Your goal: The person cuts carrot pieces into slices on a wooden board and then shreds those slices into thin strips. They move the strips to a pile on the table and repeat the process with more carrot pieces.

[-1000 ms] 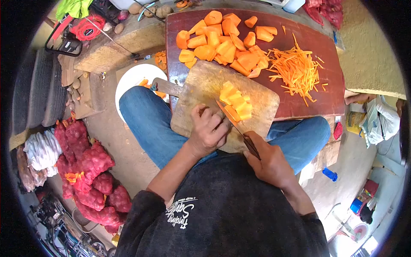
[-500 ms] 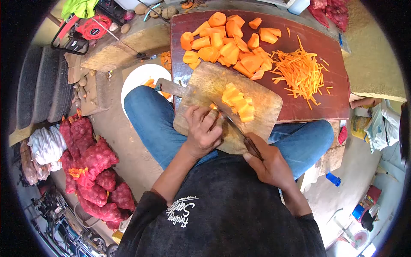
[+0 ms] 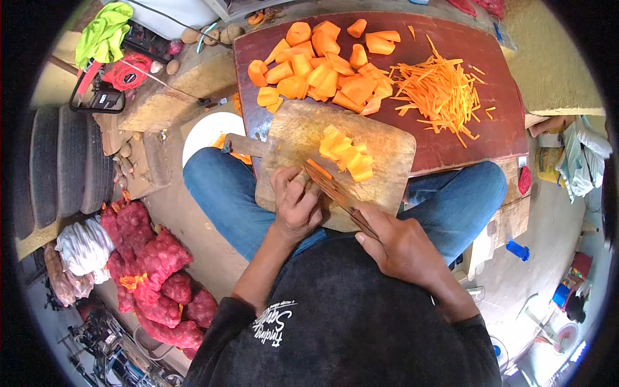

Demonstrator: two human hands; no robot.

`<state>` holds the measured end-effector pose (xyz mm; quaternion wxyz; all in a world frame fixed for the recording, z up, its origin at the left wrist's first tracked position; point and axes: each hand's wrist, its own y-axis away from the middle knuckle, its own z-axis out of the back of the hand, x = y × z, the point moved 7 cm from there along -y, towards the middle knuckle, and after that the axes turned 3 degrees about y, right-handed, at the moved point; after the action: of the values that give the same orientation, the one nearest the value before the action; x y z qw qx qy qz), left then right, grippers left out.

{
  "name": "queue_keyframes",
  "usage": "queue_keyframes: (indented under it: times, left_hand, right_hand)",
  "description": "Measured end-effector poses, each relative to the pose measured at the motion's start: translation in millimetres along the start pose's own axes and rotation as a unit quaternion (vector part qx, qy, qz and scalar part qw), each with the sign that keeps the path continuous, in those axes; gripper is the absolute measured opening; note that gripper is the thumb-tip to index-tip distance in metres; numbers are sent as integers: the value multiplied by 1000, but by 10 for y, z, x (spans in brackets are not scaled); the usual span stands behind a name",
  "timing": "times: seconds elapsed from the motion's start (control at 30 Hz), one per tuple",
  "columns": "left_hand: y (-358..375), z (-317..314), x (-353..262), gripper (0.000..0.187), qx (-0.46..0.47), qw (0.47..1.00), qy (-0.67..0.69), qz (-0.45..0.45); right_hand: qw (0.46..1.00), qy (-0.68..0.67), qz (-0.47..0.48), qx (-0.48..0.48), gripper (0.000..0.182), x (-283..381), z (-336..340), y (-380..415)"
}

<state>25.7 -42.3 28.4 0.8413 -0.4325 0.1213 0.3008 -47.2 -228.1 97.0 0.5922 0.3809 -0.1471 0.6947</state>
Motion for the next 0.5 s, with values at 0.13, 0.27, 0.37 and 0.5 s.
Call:
queue_keyframes:
  times: [0.13, 0.27, 0.37, 0.5]
  left_hand:
    - [-48, 23, -17, 45, 7, 1000, 0, 6]
    - [-90, 38, -34, 48, -7, 1000, 0, 8]
    - [-80, 47, -14, 48, -7, 1000, 4, 5]
    - [-34, 30, 9, 45, -15, 1000, 12, 2]
  right_hand:
    - [999, -8, -29, 41, 57, -26, 53, 6]
    - [998, -66, -5, -22, 58, -86, 153, -9]
    - [998, -64, 5, -17, 58, -54, 183, -65]
    - [999, -30, 11, 4, 57, 33, 158, -69]
